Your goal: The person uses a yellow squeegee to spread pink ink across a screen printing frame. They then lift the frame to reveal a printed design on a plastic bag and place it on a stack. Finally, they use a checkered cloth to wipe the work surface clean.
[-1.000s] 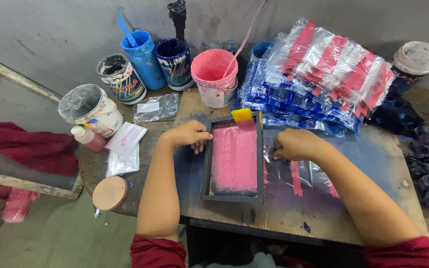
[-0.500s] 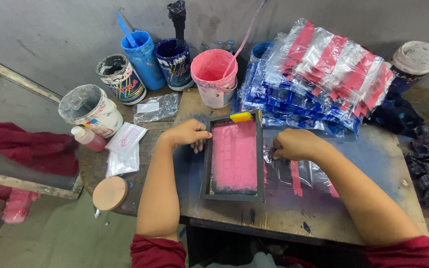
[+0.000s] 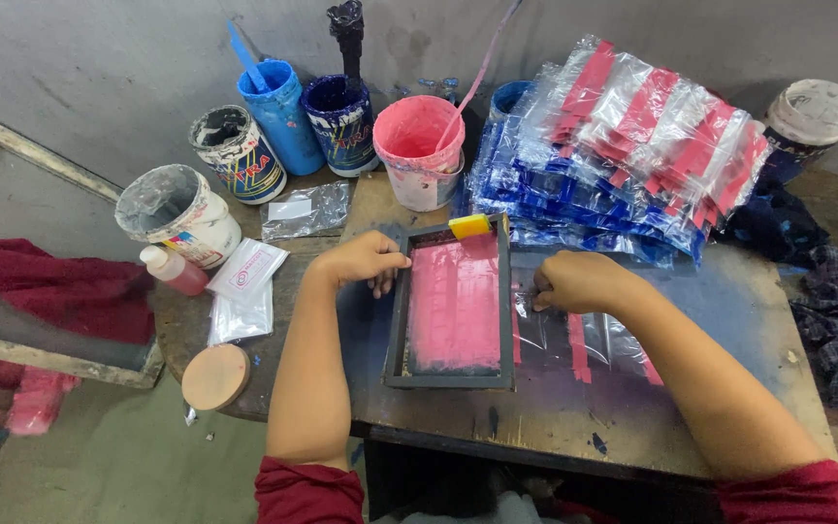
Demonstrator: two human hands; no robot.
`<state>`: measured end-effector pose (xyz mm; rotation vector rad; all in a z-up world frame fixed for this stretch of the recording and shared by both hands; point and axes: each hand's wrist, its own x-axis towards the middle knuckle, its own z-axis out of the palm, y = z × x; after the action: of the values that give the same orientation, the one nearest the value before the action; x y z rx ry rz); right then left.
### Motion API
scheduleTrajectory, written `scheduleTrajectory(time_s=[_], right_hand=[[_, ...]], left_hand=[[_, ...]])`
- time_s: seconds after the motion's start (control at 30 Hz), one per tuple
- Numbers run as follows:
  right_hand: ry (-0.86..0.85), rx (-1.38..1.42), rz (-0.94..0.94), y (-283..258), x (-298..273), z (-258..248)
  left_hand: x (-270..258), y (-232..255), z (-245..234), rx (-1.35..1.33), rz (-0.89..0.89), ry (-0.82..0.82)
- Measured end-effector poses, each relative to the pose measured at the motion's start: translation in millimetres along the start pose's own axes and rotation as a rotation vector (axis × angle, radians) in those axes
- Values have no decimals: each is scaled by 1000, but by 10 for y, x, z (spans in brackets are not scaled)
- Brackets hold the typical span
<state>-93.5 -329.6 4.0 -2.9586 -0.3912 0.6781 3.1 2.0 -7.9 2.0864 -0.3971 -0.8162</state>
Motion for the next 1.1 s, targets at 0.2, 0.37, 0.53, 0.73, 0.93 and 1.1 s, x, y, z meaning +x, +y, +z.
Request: scheduleTrajectory(time_s=[0.2, 0.37, 0.53, 0.73, 0.93, 1.1], right_hand=[[-15, 3, -5, -23, -35, -59], [-26, 7, -44, -24, -73, -100], [19, 57, -56, -111, -281, -284], [176, 310, -297, -464, -442, -287], [283, 250, -296, -627, -279, -85], [328, 100, -359, -723, 115, 68]], left_hand=[[-67, 65, -12, -16, 3, 19], [-69, 72, -21, -18, -3, 24], [-9, -19, -24, -26, -25, 57], [90, -174, -71, 14, -59, 92], [-11, -253, -253, 1, -117, 195], [-82, -454, -595, 154, -139, 220]])
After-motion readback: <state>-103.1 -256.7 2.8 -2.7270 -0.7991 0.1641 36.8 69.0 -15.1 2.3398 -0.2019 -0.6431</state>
